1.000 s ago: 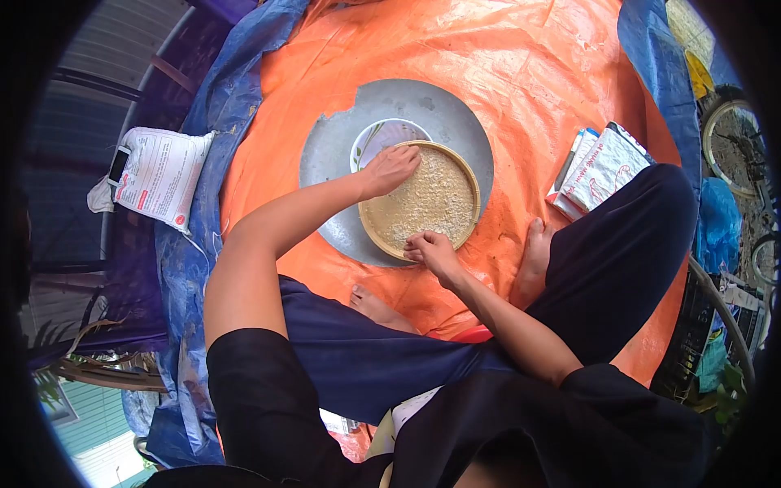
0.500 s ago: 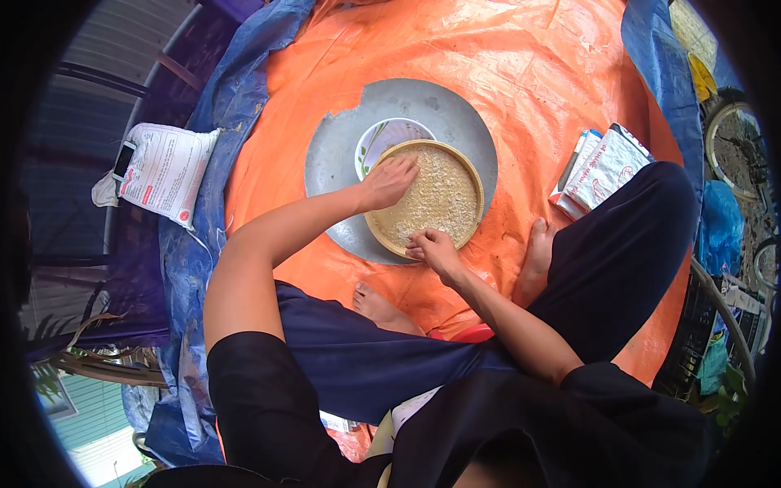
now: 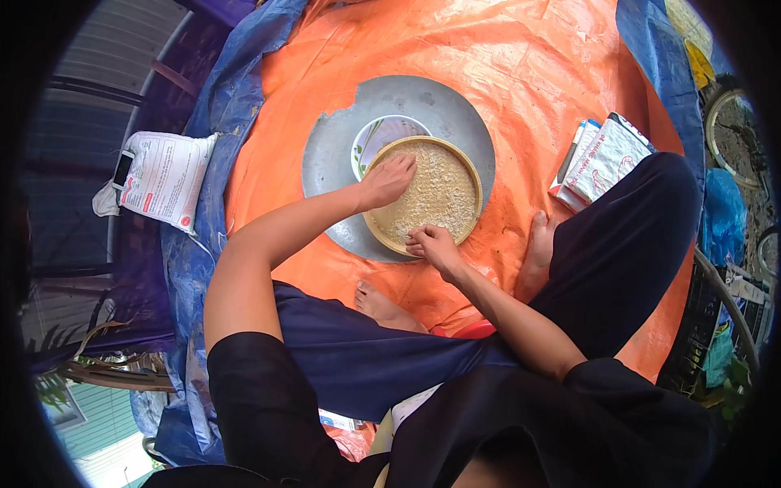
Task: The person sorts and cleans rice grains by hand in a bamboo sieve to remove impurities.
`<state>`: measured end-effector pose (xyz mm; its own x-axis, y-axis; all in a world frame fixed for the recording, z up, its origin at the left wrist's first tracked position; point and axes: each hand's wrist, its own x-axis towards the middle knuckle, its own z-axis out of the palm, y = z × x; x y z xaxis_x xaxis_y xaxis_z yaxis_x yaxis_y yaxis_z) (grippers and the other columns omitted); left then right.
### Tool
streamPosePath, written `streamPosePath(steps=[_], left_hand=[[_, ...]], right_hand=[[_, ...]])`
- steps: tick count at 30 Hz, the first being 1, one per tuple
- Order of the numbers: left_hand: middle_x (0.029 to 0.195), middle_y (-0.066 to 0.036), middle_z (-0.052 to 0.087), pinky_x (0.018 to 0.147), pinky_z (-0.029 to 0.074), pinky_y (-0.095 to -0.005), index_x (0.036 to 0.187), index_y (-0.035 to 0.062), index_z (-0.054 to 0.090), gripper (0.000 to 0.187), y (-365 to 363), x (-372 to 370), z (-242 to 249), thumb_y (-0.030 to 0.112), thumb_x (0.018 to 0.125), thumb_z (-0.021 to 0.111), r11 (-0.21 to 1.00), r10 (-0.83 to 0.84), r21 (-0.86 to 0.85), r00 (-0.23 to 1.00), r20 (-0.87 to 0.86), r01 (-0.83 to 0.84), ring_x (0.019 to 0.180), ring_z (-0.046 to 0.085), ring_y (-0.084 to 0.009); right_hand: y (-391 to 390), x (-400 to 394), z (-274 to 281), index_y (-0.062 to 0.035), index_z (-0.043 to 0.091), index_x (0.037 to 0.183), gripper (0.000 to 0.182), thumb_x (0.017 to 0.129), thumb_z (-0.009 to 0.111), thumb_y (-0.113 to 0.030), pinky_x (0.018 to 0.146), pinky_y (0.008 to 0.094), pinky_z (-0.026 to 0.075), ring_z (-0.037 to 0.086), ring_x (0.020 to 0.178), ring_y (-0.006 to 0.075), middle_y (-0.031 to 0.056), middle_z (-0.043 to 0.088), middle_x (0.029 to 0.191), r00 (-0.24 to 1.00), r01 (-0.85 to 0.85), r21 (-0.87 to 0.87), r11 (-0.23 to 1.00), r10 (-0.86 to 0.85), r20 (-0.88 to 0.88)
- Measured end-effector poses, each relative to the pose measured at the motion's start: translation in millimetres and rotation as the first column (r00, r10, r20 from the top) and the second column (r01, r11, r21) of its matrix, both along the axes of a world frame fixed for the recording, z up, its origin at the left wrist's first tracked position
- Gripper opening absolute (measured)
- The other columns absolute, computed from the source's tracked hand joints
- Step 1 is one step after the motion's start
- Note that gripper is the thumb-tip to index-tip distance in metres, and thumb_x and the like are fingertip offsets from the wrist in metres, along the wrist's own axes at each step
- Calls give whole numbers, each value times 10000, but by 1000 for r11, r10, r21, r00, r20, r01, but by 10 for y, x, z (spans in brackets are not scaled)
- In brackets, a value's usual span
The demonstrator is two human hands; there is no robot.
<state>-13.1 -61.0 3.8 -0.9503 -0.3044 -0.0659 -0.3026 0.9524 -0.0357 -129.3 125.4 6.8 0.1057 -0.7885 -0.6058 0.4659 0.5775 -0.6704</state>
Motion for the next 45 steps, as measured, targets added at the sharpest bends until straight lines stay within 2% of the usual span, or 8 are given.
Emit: streamPosePath(steps=[7, 13, 20, 24, 27, 33, 42, 45], left_hand=[[1003, -144, 526, 825, 489, -359, 939, -55, 578, 204, 70, 11, 53, 32, 762, 525, 1000, -12, 27, 1000, 28, 11, 987, 549, -270], [984, -129, 533, 793, 512, -352, 923, -38, 585, 172, 108, 56, 59, 48, 798, 506, 999, -45, 31, 999, 19, 45, 960, 571, -258], [943, -170, 587, 780, 516, -404, 877, -18, 601, 142, 70, 213, 71, 62, 817, 499, 985, -33, 172, 993, 115, 13, 947, 612, -315], [874, -182, 618, 756, 506, -432, 849, -13, 631, 132, -57, 290, 12, 35, 791, 523, 945, 142, 303, 989, -32, -125, 838, 629, -356], [836, -179, 671, 717, 524, -383, 895, -12, 663, 134, -105, 279, 113, 0, 777, 599, 868, 325, 444, 930, -171, -222, 774, 661, -325], [792, -158, 679, 664, 525, -354, 911, -7, 663, 138, -80, 231, 230, 64, 793, 662, 727, 536, 565, 837, -111, -391, 717, 679, -242], [852, -106, 682, 681, 518, -382, 883, 35, 676, 138, 12, 0, 329, 126, 781, 694, 779, 482, 474, 876, -35, -410, 762, 664, -275], [881, -106, 665, 697, 511, -400, 860, 34, 671, 123, -40, -76, 273, 128, 783, 690, 828, 433, 425, 898, -72, -365, 792, 653, -289]], right_hand=[[-4, 12, -63, 29, 585, 979, 203, 936, 556, -167, 756, 257, 533, 630, 805, 155, 107, 633, 914, 1000, -25, 1, 1000, 25, -12], [-2, 19, -53, 18, 587, 975, 195, 937, 550, -170, 737, 255, 529, 630, 794, 152, 106, 636, 920, 999, -38, -10, 999, 37, -34], [-32, 51, -92, 24, 590, 967, 208, 942, 556, -180, 691, 261, 530, 631, 763, 144, 100, 638, 899, 998, -61, -23, 998, 62, 23], [-69, -17, -120, 31, 604, 975, 213, 933, 558, -173, 675, 261, 529, 631, 737, 144, 96, 641, 859, 998, 18, -69, 997, -22, -54], [-112, -73, -176, 40, 612, 958, 216, 919, 555, -164, 666, 262, 534, 637, 722, 149, 106, 652, 852, 992, 87, -65, 994, -93, -91], [-150, -112, -206, 39, 615, 961, 204, 907, 537, -142, 669, 270, 543, 650, 724, 153, 111, 661, 855, 982, 129, -29, 991, -132, -137], [-137, -118, -223, 18, 622, 951, 207, 898, 550, -169, 614, 250, 524, 648, 705, 137, 95, 669, 849, 980, 129, -47, 991, -134, -145], [-143, -130, -220, -1, 603, 954, 204, 928, 568, -200, 664, 233, 511, 632, 737, 122, 68, 647, 857, 986, 101, -26, 995, -104, -131]])
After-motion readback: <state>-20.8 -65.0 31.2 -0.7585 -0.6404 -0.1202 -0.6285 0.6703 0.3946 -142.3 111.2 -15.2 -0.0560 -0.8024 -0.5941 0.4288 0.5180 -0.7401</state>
